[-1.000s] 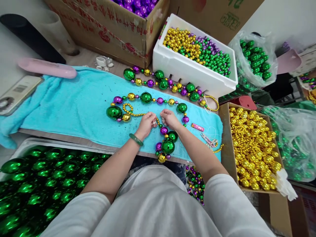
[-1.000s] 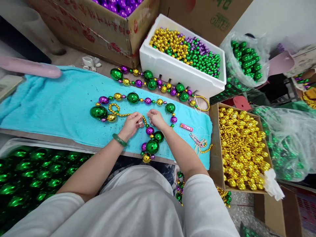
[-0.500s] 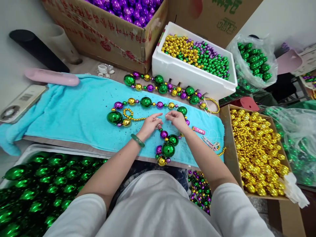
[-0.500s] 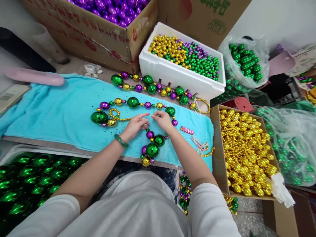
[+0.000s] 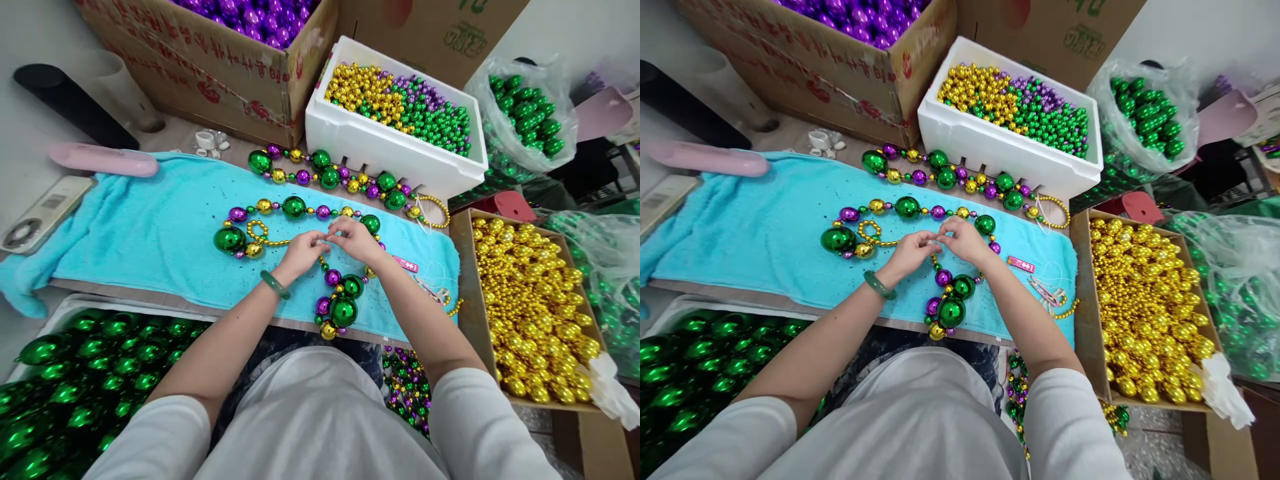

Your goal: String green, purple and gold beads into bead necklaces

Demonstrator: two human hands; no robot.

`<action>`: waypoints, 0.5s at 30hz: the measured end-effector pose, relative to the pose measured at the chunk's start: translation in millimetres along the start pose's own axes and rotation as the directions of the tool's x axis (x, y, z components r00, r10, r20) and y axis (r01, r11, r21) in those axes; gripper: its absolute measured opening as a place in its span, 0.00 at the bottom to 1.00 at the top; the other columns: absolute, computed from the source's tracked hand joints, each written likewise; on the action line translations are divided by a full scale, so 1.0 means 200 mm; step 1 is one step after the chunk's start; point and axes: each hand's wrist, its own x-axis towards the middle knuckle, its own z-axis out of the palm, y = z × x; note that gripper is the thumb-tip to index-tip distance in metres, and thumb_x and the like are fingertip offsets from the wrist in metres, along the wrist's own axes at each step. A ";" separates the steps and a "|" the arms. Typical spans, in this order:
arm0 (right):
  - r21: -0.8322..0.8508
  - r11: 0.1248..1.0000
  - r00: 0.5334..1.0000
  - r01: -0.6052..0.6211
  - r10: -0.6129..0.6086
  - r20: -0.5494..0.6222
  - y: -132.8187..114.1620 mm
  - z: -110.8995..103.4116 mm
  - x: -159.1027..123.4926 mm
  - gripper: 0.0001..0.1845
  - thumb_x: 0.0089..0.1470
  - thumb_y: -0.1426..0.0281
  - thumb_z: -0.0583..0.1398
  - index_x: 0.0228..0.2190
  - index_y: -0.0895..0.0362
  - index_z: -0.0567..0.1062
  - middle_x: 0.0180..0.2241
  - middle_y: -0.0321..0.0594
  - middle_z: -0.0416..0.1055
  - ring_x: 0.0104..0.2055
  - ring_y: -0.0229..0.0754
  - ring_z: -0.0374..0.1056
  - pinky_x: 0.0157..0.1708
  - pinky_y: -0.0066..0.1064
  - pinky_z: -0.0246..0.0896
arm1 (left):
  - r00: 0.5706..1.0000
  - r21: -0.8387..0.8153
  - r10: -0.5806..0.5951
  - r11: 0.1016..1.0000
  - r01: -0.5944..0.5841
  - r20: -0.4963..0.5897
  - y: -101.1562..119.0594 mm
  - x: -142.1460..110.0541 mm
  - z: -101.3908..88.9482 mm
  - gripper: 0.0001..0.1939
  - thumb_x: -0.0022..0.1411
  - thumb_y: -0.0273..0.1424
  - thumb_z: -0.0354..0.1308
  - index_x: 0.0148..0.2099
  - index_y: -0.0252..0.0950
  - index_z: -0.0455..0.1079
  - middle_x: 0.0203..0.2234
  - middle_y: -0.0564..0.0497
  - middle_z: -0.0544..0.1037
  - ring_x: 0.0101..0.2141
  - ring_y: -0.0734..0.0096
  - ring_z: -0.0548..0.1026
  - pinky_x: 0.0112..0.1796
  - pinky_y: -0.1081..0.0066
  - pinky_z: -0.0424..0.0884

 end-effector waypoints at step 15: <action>-0.185 0.932 0.947 -0.313 0.292 -0.132 -0.02 0.02 -0.10 0.21 0.47 0.72 0.65 0.45 0.56 0.72 0.41 0.41 0.72 0.30 0.37 0.65 0.38 0.33 0.64 | 0.990 0.006 -0.104 0.994 0.105 -0.091 0.00 0.05 0.00 0.04 0.51 0.29 0.61 0.25 0.35 0.74 0.19 0.51 0.76 0.23 0.71 0.71 0.28 0.73 0.63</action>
